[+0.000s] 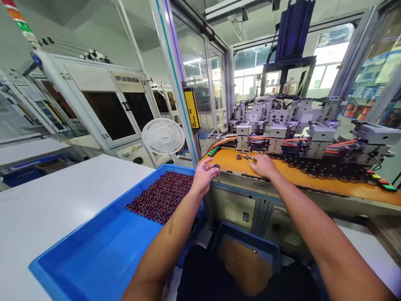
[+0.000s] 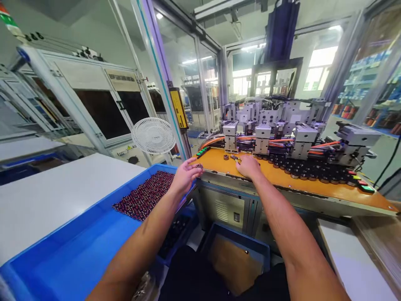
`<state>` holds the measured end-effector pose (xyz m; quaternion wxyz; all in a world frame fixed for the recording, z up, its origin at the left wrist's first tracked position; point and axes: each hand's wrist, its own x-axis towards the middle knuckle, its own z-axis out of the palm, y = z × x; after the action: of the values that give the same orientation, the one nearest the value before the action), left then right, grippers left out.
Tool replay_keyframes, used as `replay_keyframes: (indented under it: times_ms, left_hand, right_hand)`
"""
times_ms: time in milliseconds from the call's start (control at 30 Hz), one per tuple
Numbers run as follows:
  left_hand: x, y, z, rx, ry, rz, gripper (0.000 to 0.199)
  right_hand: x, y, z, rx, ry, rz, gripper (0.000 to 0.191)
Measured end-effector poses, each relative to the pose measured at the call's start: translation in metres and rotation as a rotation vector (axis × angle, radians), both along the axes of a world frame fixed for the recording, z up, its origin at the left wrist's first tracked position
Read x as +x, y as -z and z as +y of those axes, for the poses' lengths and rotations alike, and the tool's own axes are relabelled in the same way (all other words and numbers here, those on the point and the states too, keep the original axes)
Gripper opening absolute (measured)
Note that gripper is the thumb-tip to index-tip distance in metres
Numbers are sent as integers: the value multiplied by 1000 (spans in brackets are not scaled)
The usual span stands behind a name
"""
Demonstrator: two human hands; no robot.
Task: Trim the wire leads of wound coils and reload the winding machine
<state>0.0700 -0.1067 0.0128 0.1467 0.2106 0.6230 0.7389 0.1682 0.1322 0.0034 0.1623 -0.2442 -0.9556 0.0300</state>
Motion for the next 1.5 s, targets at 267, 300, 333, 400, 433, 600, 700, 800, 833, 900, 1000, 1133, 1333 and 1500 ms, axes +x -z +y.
replay_keyframes:
  times_ms: [267,300,333,400,433,600,700,800,833,900,1000,1133,1333,1500]
  left_hand:
    - [87,51,-57,168,182,-136,60]
    - [94,55,-64,176,207,-111,60]
    - [101,59,-72,186,233,-60,60]
    - [115,67,-87,202,278,106,55]
    - [121,71,-93,204,293,198,53]
    - [147,87,-108,175,375,414,54]
    - [157,94,-106,182,416,380,58]
    - [166,99,-102,190,432,328,62]
    - [168,100,-102,189,436,317,62]
    - [171,102,-103,191,442,318,63]
    - [175,103,-106,212,426,390,64]
    - [176,103,-110,263,381,457,68]
    - [176,107,-113,295,375,463,71]
    - [177,111,-112,263,394,488,68]
  right_hand:
    - [10,-5,-9,13,-187,297,24]
    - [17,-7,-18,20,-192,376,25]
    - [28,-7,-31,24,-200,452,26]
    - [60,-7,-66,21,-254,573,29]
    - [79,-6,-86,11,-307,598,29]
    - [167,12,-166,19,-791,461,35]
    - [190,30,-181,64,-806,349,31]
    - [201,40,-183,57,-774,288,18]
    - [205,41,-184,45,-741,286,17]
    - [212,39,-188,26,-658,303,19]
    - [218,36,-192,33,-630,310,21]
    - [219,38,-193,-13,-792,195,12]
    - [227,45,-202,-83,-667,258,10]
    - [227,51,-201,4,-681,269,14]
